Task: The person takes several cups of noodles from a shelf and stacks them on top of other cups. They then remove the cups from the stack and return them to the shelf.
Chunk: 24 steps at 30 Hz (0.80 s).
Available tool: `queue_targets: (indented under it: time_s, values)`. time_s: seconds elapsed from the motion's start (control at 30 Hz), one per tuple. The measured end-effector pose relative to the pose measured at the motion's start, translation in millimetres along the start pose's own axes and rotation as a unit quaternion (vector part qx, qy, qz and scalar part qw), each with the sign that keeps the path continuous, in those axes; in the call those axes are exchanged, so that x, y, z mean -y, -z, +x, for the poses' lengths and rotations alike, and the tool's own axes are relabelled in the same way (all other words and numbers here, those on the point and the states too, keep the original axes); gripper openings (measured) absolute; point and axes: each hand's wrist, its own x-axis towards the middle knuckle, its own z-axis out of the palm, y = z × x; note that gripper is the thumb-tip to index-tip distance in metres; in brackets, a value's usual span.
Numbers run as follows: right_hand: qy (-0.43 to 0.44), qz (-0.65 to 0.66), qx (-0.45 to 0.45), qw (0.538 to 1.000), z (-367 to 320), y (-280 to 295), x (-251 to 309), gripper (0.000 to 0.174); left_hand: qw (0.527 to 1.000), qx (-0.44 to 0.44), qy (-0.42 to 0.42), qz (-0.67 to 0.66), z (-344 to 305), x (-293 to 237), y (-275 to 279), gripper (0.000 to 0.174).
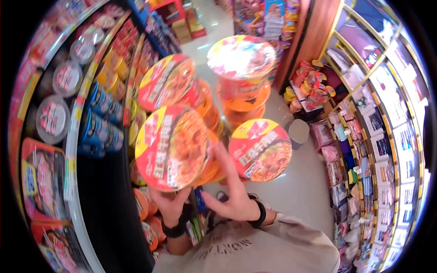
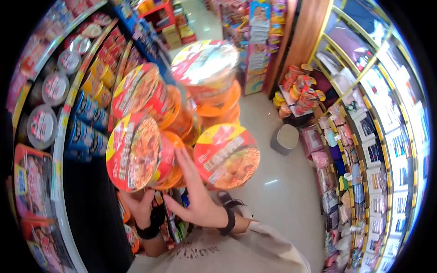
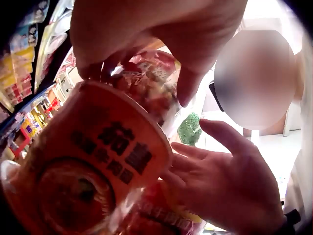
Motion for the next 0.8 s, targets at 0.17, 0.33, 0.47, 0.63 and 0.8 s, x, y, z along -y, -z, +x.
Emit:
queue_targets:
  time_s: [0.17, 0.33, 0.47, 0.63, 0.8]
  values:
    - [0.047, -0.028, -0.009, 0.998, -4.2, -2.1, -3.3, 0.094, 0.982, 0.015, -0.099, 0.161, 1.2, -18.4, -5.3, 0.089]
    - [0.098, 0.02, 0.037, 0.994, -20.8, 3.8, 0.4, 0.097, 0.928, 0.058, -0.214, 0.298, -14.2, -29.1, -5.9, 0.089]
    - [0.122, 0.09, 0.099, 0.983, -34.7, 0.5, -6.5, 0.098, 0.916, 0.086, -0.224, 0.322, -25.8, -41.8, -8.8, 0.089]
    - [0.079, 0.16, 0.175, 0.968, -68.0, -2.0, -28.3, 0.095, 0.923, 0.022, -0.176, 0.342, -77.3, -71.5, 1.8, 0.091]
    - [0.009, 0.209, 0.272, 0.939, -109.0, -6.0, -42.8, 0.092, 0.909, -0.138, -0.122, 0.375, -161.0, -99.7, 14.3, 0.092]
